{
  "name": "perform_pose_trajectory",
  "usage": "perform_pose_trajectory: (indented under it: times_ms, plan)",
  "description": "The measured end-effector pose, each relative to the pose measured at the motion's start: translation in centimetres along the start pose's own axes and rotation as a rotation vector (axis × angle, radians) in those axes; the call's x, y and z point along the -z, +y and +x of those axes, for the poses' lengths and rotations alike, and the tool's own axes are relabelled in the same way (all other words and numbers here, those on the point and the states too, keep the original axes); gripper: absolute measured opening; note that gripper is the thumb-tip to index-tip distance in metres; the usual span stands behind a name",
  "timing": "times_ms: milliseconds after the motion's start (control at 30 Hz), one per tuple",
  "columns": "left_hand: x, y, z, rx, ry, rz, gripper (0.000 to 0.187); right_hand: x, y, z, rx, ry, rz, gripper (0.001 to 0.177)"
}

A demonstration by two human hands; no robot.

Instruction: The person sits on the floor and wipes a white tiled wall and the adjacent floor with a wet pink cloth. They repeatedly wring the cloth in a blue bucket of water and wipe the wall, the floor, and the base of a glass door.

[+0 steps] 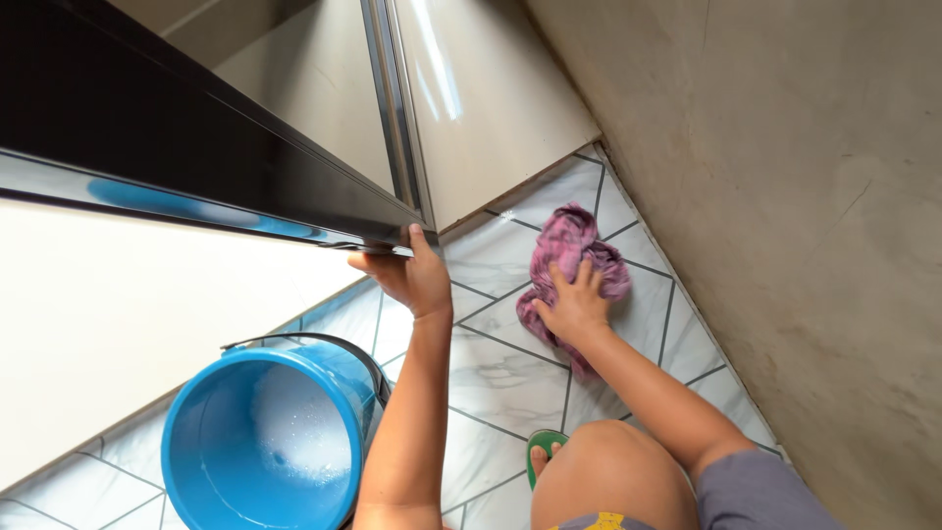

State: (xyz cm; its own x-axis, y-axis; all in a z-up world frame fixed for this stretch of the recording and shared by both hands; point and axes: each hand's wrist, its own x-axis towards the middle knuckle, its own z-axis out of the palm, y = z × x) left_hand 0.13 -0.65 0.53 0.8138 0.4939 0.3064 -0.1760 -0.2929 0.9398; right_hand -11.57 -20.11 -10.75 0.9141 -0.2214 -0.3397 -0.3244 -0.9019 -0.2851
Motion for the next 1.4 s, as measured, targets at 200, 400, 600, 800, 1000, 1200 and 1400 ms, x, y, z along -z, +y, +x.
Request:
perform_pose_trajectory:
  times_ms: [200,400,600,800,1000,1200,1400]
  plan:
    - [-2.7,0.5,-2.3,0.087,-0.009,0.033,0.050,-0.9,2.2,6.7,0.092,0.117,-0.039,0.093]
    - [-5.7,1.6,-4.4,0.036,0.015,0.263,0.063,-5.6,3.3,7.8,0.384,0.218,-0.214,0.073]
    - [-6.1,1.6,-4.9,0.068,-0.013,0.159,0.054,-4.5,-0.2,1.5,0.381,0.167,-0.083,0.093]
    - [-6.9,2.0,-6.0,0.068,-0.076,0.134,0.061,-2.6,4.6,10.0,0.008,0.362,-0.160,0.087]
    - [-8.7,0.9,-7.6,-0.016,-0.108,0.250,0.068,-4.0,2.8,17.0,0.127,0.377,-0.139,0.083]
    - [-9.9,1.7,-8.2,-0.071,-0.147,0.206,0.071,0.0,3.3,14.1,0.212,0.108,-0.240,0.083]
    - [-10.5,0.8,-8.8,-0.090,-0.142,0.224,0.065,1.0,2.0,15.8,0.007,0.162,-0.247,0.097]
